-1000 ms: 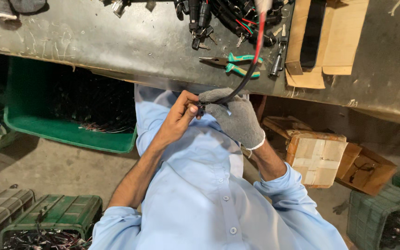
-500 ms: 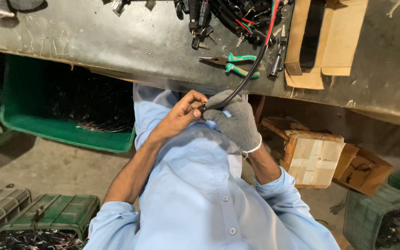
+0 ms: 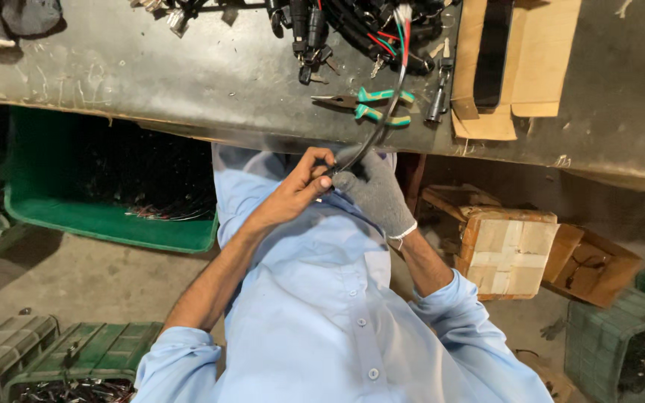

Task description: The person sits at a workbench assembling electrical connectors onto cable ends. They strip insulation from the wire ends, insert the wires into black connector housings, and use pliers to crimp and secure the terminals, adding finished connectors to a pile on the bench.

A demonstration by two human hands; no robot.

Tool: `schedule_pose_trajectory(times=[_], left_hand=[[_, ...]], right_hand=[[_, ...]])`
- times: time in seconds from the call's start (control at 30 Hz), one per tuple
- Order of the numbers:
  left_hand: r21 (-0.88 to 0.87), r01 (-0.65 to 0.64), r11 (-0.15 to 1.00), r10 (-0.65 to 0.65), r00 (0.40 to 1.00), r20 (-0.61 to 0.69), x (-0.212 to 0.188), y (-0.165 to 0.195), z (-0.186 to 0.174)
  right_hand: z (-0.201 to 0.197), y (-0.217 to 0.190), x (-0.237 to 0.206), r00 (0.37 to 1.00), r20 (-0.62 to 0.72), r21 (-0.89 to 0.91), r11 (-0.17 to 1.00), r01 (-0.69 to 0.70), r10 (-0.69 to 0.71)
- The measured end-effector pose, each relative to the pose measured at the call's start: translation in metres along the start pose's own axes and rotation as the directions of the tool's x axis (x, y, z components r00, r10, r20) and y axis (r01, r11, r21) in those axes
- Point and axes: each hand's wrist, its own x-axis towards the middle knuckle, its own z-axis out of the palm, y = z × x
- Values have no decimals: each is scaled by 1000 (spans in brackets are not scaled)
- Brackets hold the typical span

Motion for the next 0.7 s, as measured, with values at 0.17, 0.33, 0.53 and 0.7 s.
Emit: schedule_pose_trajectory(times=[0.17,0.33,0.53,0.7], left_hand=[[118,-177,977,192,973,-130,-4,-11,14],[511,-183,840,340,911,-233,-12,-14,23],[229,-90,969,145,961,-236,-11,-2,-6],[62,-39,997,51,978,-203,-14,9,-30]], right_hand=[[4,5,-1,997,-61,-238,970,-51,38],[9,6,2,991,-53,-154,979,-131,124],[-5,-14,7,985,43,-335,927,169,-164],[-24,-26,34,761,158,-938,146,315,-629]])
